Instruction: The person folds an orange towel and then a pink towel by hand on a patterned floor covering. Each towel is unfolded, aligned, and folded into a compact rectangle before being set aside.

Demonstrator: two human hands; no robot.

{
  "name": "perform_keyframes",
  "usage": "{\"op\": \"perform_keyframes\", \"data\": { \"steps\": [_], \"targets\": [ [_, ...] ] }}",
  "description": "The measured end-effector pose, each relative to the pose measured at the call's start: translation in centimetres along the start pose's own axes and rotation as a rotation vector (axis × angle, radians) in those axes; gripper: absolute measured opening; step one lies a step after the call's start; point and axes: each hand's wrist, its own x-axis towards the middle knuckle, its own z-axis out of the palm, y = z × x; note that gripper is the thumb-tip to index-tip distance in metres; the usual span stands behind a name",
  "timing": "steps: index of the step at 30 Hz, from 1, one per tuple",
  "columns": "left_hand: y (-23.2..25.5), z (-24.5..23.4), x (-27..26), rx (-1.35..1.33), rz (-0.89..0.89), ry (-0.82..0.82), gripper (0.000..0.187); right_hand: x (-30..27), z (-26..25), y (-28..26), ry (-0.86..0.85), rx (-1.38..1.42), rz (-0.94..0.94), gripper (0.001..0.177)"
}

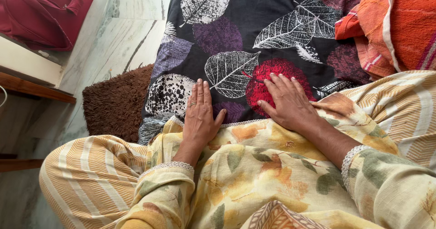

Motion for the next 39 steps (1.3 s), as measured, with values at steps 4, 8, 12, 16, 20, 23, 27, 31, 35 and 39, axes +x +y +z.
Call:
{"op": "perform_keyframes", "data": {
  "steps": [4, 8, 12, 16, 20, 23, 27, 31, 35, 39],
  "targets": [
    [0.1, -0.2, 0.1, -0.008, -0.012, -0.014, 0.1, 0.0, -0.2, -0.2, -0.002, 0.01, 0.001, 0.079],
    [0.1, -0.3, 0.2, -0.004, -0.025, -0.033, 0.1, 0.1, -0.3, -0.3, -0.005, 0.014, 0.005, 0.079],
    [0.2, -0.2, 0.2, -0.013, -0.032, -0.048, 0.1, 0.1, -0.3, -0.3, -0.01, 0.016, 0.007, 0.079],
    [0.1, 0.0, 0.3, -0.003, -0.027, -0.048, 0.099, 0.2, -0.3, -0.3, -0.014, 0.017, 0.008, 0.078],
    [0.1, 0.1, 0.2, -0.006, -0.029, -0.054, 0.097, 0.2, -0.3, -0.3, -0.015, 0.027, 0.009, 0.078],
    [0.0, 0.1, 0.2, -0.001, -0.025, -0.064, 0.096, 0.1, -0.4, -0.4, -0.013, 0.03, 0.011, 0.078],
    [0.1, 0.1, 0.1, 0.004, -0.014, -0.051, 0.095, 0.0, -0.7, -0.4, -0.006, 0.03, 0.008, 0.077],
    [0.1, -0.2, -0.2, -0.028, -0.018, -0.044, 0.093, -0.1, -0.9, -0.6, -0.057, 0.021, 0.044, 0.076],
    [0.3, -0.6, -0.2, -0.035, 0.008, -0.042, 0.094, 0.2, -1.5, 0.5, -0.004, -0.007, 0.125, 0.077],
    [0.2, -0.8, -0.6, -0.043, 0.019, -0.033, 0.093, 0.8, -1.9, 3.7, 0.047, 0.122, 0.373, 0.08]
  ]
}}
